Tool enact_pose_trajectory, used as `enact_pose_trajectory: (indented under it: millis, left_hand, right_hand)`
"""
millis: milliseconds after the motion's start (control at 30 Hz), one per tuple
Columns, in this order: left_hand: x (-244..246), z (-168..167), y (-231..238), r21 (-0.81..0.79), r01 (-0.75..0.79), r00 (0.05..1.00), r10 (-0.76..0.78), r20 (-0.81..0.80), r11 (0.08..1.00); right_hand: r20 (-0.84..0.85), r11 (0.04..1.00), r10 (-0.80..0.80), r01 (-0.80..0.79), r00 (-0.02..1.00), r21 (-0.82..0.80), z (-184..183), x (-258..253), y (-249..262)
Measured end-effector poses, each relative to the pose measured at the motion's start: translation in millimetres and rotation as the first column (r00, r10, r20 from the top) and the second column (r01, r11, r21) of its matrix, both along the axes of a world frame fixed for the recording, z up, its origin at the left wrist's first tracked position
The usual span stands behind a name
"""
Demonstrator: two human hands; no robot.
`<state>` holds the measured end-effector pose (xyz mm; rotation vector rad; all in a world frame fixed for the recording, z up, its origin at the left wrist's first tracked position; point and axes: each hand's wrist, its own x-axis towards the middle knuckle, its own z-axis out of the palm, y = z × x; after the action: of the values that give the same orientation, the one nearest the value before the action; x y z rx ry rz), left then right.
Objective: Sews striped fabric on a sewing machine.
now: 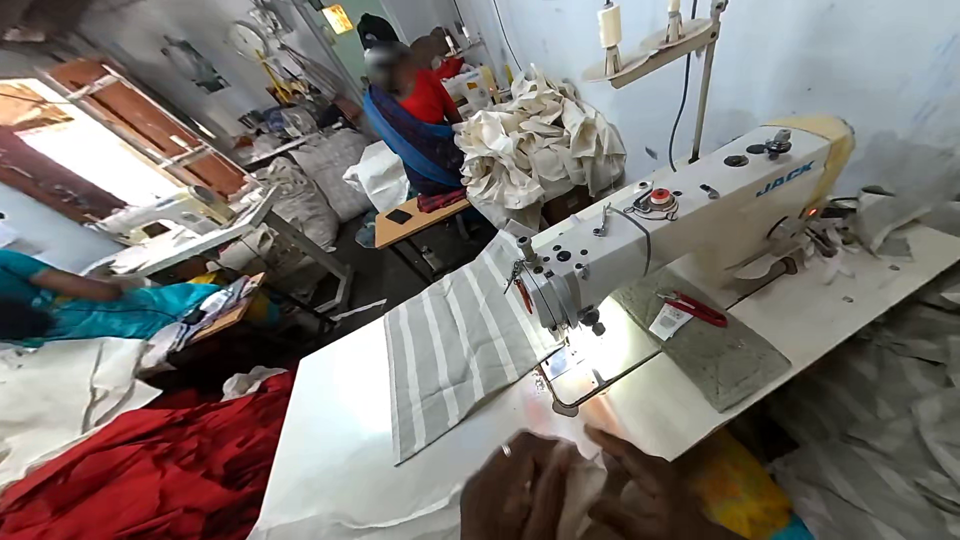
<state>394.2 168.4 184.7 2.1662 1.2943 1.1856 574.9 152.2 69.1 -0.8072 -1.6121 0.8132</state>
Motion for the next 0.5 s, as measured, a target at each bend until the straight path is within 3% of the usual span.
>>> enact_pose_trajectory:
  millis: [67, 133, 167, 200, 267, 300, 333, 367, 433, 500]
  left_hand:
    - [-2.9, -11.8, 42.4, 0.095, -0.192, 0.952, 0.209, -0.223, 0.977]
    - [-4.1, -34.3, 89.9, -0.1, -0.307, 0.881, 0.243, -0.405, 0.947]
    - [-1.7, -53.6, 107.0, -0.217, -0.337, 0.86, 0.206, -0.467, 0.916]
    - [3.0, -79.9, 115.9, -0.231, -0.34, 0.845, 0.189, -0.5, 0.912]
    - [17.6, -126.4, 115.2, -0.047, -0.316, 0.833, 0.253, -0.492, 0.948]
    - [23.2, -137.0, 113.4, 0.052, -0.307, 0.83, 0.295, -0.473, 0.95]
    - [25.5, -140.3, 112.7, 0.105, -0.311, 0.833, 0.324, -0.448, 0.945]
    - [25.1, -141.8, 113.5, 0.14, -0.313, 0.842, 0.343, -0.416, 0.939]
    - [23.3, -143.6, 113.7, 0.164, -0.297, 0.859, 0.338, -0.386, 0.941]
    - [24.6, -147.4, 115.1, 0.201, -0.263, 0.868, 0.322, -0.378, 0.944]
  right_hand:
    - [0.103, 0.941, 0.045, -0.007, 0.994, -0.339, 2.2, 4.2, -17.9]
    - [0.372, 0.92, 0.045, 0.106, 0.927, -0.376, 14.8, 7.3, -36.1]
    - [0.555, 0.936, 0.019, 0.181, 0.832, -0.303, 17.0, 8.2, -42.9]
    - [0.736, 0.949, 0.013, 0.223, 0.677, -0.222, 18.2, 10.3, -47.1]
    - [0.909, 0.927, 0.213, 0.22, 0.358, -0.304, 23.4, 15.1, -45.1]
    - [0.91, 0.905, 0.305, 0.213, 0.282, -0.369, 22.1, 17.7, -40.6]
    - [0.906, 0.904, 0.321, 0.197, 0.275, -0.38, 19.2, 21.7, -36.4]
    - [0.904, 0.925, 0.272, 0.17, 0.329, -0.34, 16.4, 27.7, -31.0]
    - [0.843, 0.973, 0.048, 0.164, 0.536, -0.16, 5.7, 36.6, -8.2]
    - [0.756, 0.968, -0.123, 0.245, 0.643, -0.051, -8.6, 26.9, 32.0]
